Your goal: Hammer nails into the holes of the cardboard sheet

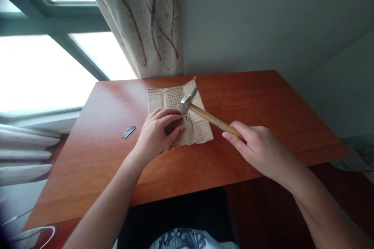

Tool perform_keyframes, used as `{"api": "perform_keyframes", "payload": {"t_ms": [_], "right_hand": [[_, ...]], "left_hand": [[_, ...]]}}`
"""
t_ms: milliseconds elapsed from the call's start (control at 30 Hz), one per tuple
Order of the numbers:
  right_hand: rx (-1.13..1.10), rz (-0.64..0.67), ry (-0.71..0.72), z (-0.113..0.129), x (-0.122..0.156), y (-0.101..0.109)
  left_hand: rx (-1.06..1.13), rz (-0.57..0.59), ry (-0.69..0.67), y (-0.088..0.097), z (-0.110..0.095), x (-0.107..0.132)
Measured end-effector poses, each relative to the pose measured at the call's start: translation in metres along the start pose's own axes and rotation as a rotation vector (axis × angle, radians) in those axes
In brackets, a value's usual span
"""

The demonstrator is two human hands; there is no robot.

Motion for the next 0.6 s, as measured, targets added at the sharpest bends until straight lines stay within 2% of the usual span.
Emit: {"api": "perform_keyframes", "payload": {"t_ms": [200,600], "right_hand": [[0.0,0.036,0.002,0.0014,-0.0013,-0.0036],[-0.008,0.02,-0.007,-0.0046,-0.0013,-0.0078]], "left_hand": [[0.011,-0.006,0.002,0.001,0.0004,-0.0003],[0.013,-0.006,0.001,0.0011,-0.0001,-0.0007]]}}
Point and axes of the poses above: each hand's wrist, its own x-axis away from the middle knuckle, its own y-axis out of the back of the hand, z = x × y, the point moved 5 cm from there along -x, towards the middle knuckle, and after that the axes turned 4 degrees about -y, right-handed, at the moved point
